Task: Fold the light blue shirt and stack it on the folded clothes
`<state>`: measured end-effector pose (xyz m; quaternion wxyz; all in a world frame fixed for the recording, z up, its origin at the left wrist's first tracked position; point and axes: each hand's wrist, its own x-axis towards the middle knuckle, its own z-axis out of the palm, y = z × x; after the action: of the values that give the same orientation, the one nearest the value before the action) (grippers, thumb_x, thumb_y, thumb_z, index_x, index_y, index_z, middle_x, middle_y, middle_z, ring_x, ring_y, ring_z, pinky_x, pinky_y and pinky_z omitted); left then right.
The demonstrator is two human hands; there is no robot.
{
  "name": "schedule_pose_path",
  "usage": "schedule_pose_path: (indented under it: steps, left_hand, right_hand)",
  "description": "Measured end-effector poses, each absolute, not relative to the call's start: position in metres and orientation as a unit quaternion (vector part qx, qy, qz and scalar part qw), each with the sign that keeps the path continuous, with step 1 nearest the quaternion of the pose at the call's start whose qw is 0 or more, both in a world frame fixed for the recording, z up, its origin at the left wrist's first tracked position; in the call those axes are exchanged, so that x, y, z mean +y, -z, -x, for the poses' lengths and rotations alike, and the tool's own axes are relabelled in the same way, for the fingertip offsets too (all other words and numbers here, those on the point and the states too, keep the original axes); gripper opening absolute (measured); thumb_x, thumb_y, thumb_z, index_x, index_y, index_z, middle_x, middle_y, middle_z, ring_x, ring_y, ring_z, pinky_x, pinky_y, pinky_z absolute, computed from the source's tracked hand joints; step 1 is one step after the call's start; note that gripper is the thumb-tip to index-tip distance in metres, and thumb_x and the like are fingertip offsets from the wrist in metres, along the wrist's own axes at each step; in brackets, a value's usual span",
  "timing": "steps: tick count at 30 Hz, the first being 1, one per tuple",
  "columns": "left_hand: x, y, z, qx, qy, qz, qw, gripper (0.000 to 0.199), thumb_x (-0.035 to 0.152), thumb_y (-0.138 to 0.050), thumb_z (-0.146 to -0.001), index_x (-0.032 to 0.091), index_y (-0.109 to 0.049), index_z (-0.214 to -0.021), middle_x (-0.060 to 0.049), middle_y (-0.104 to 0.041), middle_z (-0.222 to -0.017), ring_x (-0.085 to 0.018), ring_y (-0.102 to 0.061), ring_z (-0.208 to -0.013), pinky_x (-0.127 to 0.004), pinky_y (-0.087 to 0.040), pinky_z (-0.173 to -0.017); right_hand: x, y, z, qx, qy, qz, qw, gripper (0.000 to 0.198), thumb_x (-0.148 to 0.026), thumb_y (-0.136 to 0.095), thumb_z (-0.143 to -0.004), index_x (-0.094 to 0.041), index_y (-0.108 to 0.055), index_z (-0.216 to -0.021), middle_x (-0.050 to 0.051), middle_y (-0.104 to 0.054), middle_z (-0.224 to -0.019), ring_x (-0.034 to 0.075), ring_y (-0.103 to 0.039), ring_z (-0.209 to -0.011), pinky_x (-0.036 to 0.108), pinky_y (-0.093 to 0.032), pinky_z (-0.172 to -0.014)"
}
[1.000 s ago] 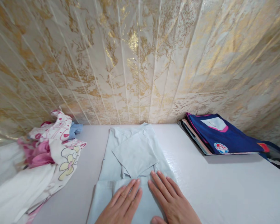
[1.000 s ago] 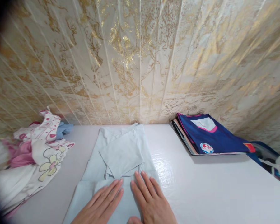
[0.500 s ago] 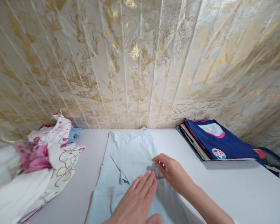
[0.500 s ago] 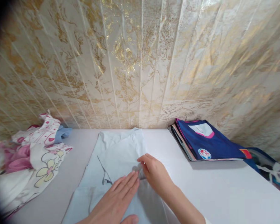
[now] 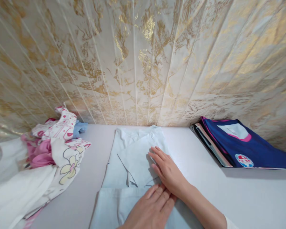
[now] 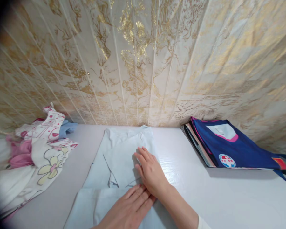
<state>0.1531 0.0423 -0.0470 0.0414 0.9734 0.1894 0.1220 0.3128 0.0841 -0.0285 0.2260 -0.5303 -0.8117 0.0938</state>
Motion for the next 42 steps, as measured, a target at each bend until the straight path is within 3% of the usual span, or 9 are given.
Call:
schedule_pose_path:
  steps: [5, 9, 14, 16, 18, 21, 24, 31, 42]
  left_hand:
    - [0.045, 0.038, -0.131, 0.186, -0.154, -0.968, 0.069, 0.059, 0.051, -0.031, -0.102, 0.011, -0.036, -0.146, -0.010, -0.047, -0.146, -0.022, -0.041, -0.136, -0.033, -0.035, -0.110]
    - [0.047, 0.051, -0.087, 0.318, -0.195, -0.928, -0.018, 0.059, 0.041, -0.037, -0.101, 0.013, -0.025, -0.152, -0.014, -0.036, -0.152, -0.027, -0.037, -0.138, -0.042, -0.035, -0.110]
    - [0.040, 0.068, -0.046, 0.357, -0.201, -0.910, -0.066, 0.074, 0.045, -0.043, -0.098, 0.016, -0.007, -0.155, -0.013, -0.034, -0.153, -0.026, -0.037, -0.138, -0.035, -0.041, -0.105]
    - [0.034, 0.069, -0.039, 0.372, -0.218, -0.899, -0.074, 0.072, 0.046, -0.043, -0.098, 0.015, -0.010, -0.155, -0.013, -0.036, -0.152, -0.025, -0.039, -0.137, -0.034, -0.043, -0.104]
    - [0.028, 0.066, -0.035, 0.391, -0.236, -0.885, -0.085, 0.064, 0.046, -0.045, -0.097, 0.017, -0.025, -0.151, -0.012, -0.041, -0.150, -0.026, -0.044, -0.133, -0.035, -0.046, -0.101]
    - [0.021, 0.056, -0.031, 0.400, -0.249, -0.879, -0.078, 0.042, 0.042, -0.051, -0.095, 0.022, -0.049, -0.132, -0.008, -0.051, -0.141, -0.024, -0.055, -0.122, -0.034, -0.050, -0.094]
    - [0.016, 0.046, -0.031, 0.405, -0.249, -0.878, -0.050, 0.026, 0.036, -0.054, -0.093, 0.024, -0.059, -0.115, -0.006, -0.060, -0.128, -0.023, -0.061, -0.110, -0.031, -0.053, -0.088]
    - [0.018, 0.049, -0.034, 0.393, -0.264, -0.880, -0.037, 0.027, 0.036, -0.053, -0.092, 0.025, -0.058, -0.116, -0.006, -0.062, -0.118, -0.022, -0.061, -0.105, -0.030, -0.052, -0.085]
    - [0.015, 0.049, -0.033, 0.402, -0.216, -0.889, -0.049, 0.042, 0.031, -0.053, -0.092, 0.026, -0.050, -0.133, -0.006, -0.056, -0.128, -0.024, -0.054, -0.113, -0.034, -0.049, -0.090]
  right_hand:
    - [0.087, 0.040, -0.320, -0.805, -0.162, 0.521, 0.234, 0.044, -0.037, -0.030, -0.103, -0.022, -0.048, -0.141, 0.009, -0.039, -0.152, 0.023, -0.030, -0.143, 0.045, -0.034, -0.112]
    - [0.081, 0.041, -0.314, -0.829, -0.097, 0.517, 0.189, 0.046, -0.037, -0.039, -0.101, -0.020, -0.044, -0.144, 0.010, -0.035, -0.154, 0.024, -0.026, -0.144, 0.047, -0.032, -0.113]
    - [0.063, 0.043, -0.306, -0.838, -0.061, 0.523, 0.141, 0.052, -0.041, -0.042, -0.099, -0.020, -0.040, -0.147, 0.011, -0.032, -0.156, 0.025, -0.026, -0.145, 0.046, -0.032, -0.113]
    - [0.055, 0.038, -0.303, -0.836, -0.066, 0.528, 0.137, 0.052, -0.040, -0.046, -0.097, -0.019, -0.041, -0.146, 0.011, -0.033, -0.155, 0.026, -0.026, -0.144, 0.046, -0.032, -0.112]
    - [0.046, 0.029, -0.297, -0.830, -0.075, 0.531, 0.153, 0.048, -0.029, -0.052, -0.093, -0.019, -0.047, -0.140, 0.013, -0.042, -0.150, 0.028, -0.032, -0.141, 0.046, -0.035, -0.110]
    - [0.037, 0.010, -0.281, -0.823, -0.105, 0.518, 0.210, 0.040, -0.008, -0.057, -0.083, -0.020, -0.058, -0.121, 0.009, -0.063, -0.125, 0.024, -0.053, -0.120, 0.039, -0.044, -0.098]
    - [0.035, -0.002, -0.259, -0.828, -0.130, 0.497, 0.225, 0.031, -0.004, -0.060, -0.077, -0.023, -0.061, -0.102, 0.002, -0.067, -0.100, 0.019, -0.059, -0.096, 0.031, -0.047, -0.084]
    - [0.046, 0.014, -0.225, -0.851, -0.076, 0.501, 0.137, 0.015, -0.009, -0.057, -0.074, -0.020, -0.060, -0.083, 0.002, -0.063, -0.086, 0.019, -0.059, -0.079, 0.026, -0.042, -0.067]
    - [0.038, 0.021, -0.235, -0.810, -0.165, 0.495, 0.268, 0.019, -0.002, -0.045, -0.072, -0.021, -0.045, -0.073, -0.004, -0.050, -0.067, 0.010, -0.045, -0.053, 0.020, -0.029, -0.052]
